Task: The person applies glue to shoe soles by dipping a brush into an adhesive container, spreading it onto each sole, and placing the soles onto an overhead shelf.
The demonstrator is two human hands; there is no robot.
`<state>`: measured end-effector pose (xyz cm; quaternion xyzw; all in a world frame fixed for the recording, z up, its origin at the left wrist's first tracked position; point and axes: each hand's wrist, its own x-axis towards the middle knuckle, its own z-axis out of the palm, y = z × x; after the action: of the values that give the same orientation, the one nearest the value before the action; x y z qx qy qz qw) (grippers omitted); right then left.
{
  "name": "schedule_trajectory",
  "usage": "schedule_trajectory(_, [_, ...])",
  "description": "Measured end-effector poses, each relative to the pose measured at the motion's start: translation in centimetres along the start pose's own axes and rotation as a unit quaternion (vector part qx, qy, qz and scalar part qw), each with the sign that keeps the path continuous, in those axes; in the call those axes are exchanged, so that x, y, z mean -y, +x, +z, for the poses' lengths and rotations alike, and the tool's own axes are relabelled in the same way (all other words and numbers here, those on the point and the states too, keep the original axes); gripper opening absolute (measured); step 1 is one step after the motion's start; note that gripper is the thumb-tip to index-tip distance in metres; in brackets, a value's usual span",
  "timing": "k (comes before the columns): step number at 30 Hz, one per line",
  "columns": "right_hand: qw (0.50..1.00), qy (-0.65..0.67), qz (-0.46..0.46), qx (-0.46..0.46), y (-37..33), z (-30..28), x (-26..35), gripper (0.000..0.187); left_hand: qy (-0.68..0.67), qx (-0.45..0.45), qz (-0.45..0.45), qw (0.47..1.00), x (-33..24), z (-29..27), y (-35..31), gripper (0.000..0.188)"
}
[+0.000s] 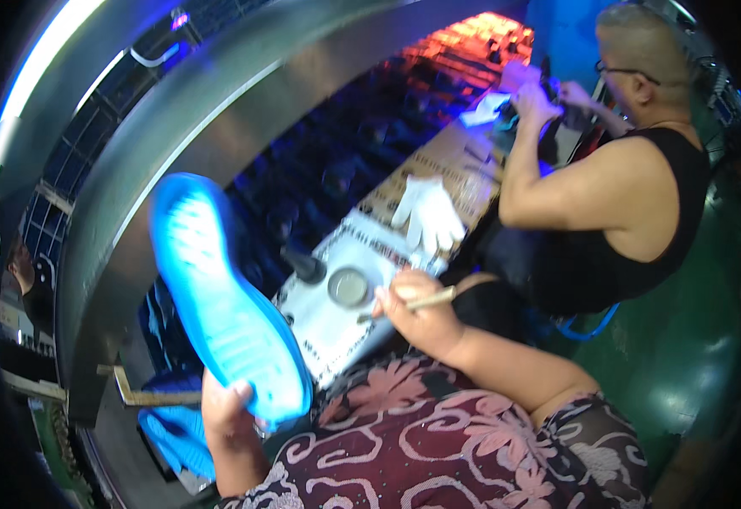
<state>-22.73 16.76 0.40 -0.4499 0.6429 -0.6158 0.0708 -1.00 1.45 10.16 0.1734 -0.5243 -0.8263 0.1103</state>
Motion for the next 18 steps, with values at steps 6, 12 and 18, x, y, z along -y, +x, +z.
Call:
schedule_trajectory(6, [0.994,0.017,0.09,-0.057,-2.1,-3.6,-3.4,0.026,0.079,0.183,-0.056,0.978,-5.7,9.4,16.2,0.064])
schedule_trajectory(12, [0.999,-0.008,0.028,-0.041,-1.0,-4.7,-1.9,0.022,-0.377,-0.037,0.09,0.921,-14.1,16.7,34.0,0.046])
schedule_trajectory(18, [0.992,0.01,0.098,-0.081,-1.5,-6.5,-4.5,0.029,-0.097,0.062,0.183,0.976,-4.7,15.9,27.6,0.069])
